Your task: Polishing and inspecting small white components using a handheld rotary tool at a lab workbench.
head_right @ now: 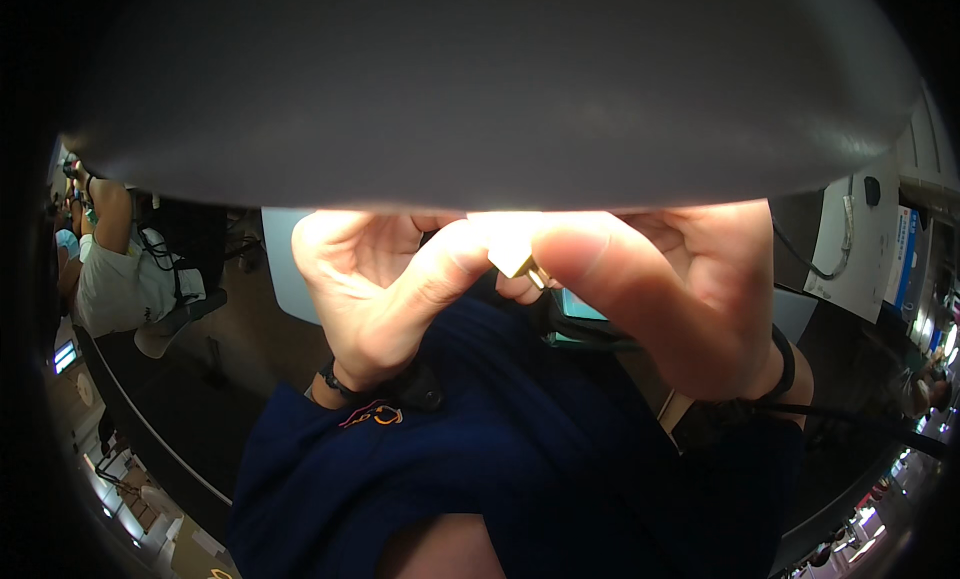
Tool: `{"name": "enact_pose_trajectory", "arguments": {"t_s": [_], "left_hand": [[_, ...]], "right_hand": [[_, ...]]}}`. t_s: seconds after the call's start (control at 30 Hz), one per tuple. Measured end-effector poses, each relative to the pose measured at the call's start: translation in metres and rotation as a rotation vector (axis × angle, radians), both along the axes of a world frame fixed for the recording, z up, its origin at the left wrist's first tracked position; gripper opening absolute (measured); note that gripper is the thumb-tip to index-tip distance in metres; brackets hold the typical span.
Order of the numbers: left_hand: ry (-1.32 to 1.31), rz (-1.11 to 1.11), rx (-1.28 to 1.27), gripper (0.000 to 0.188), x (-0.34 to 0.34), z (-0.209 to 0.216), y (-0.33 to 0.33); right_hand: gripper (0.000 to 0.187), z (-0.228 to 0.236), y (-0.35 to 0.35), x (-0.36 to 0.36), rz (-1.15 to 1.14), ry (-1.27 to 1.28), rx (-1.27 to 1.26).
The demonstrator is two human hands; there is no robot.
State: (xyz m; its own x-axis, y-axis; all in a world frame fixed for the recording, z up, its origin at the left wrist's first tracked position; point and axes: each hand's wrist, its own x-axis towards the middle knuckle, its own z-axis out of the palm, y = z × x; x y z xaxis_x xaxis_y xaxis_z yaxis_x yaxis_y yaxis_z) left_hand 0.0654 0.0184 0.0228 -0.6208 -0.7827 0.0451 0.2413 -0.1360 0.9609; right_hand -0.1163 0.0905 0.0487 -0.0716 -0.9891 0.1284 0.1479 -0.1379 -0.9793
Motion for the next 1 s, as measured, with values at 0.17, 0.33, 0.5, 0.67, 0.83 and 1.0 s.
{"name": "enact_pose_trajectory", "arguments": {"t_s": [0.17, 0.33, 0.5, 0.67, 0.83, 1.0], "left_hand": [[0.025, 0.021, -0.116, 0.021, 0.0003, -0.0038, -0.0023], [0.007, 0.015, -0.138, 0.023, 0.0016, -0.0042, -0.0024], [0.003, 0.024, -0.173, 0.023, 0.0011, -0.0051, -0.0034], [0.003, 0.057, -0.209, 0.021, 0.0000, -0.0063, -0.0030], [-0.045, 0.082, -0.188, 0.016, 0.0001, -0.0033, -0.0039], [0.032, 0.109, -0.138, 0.011, -0.0054, -0.0020, -0.0028]], "right_hand": [[0.020, 0.0050, 0.0021, -0.0009, -0.013, 0.070, 0.137], [0.020, 0.0097, 0.0031, 0.0010, -0.026, 0.083, 0.174], [0.022, 0.0070, 0.0021, -0.0024, 0.006, 0.107, 0.125], [0.021, 0.0062, 0.0013, -0.0036, 0.023, 0.105, 0.091], [0.018, 0.0046, -0.0015, -0.0017, 0.023, 0.084, 0.039], [0.014, 0.0053, -0.0011, 0.0022, -0.057, 0.060, 0.021]]}}
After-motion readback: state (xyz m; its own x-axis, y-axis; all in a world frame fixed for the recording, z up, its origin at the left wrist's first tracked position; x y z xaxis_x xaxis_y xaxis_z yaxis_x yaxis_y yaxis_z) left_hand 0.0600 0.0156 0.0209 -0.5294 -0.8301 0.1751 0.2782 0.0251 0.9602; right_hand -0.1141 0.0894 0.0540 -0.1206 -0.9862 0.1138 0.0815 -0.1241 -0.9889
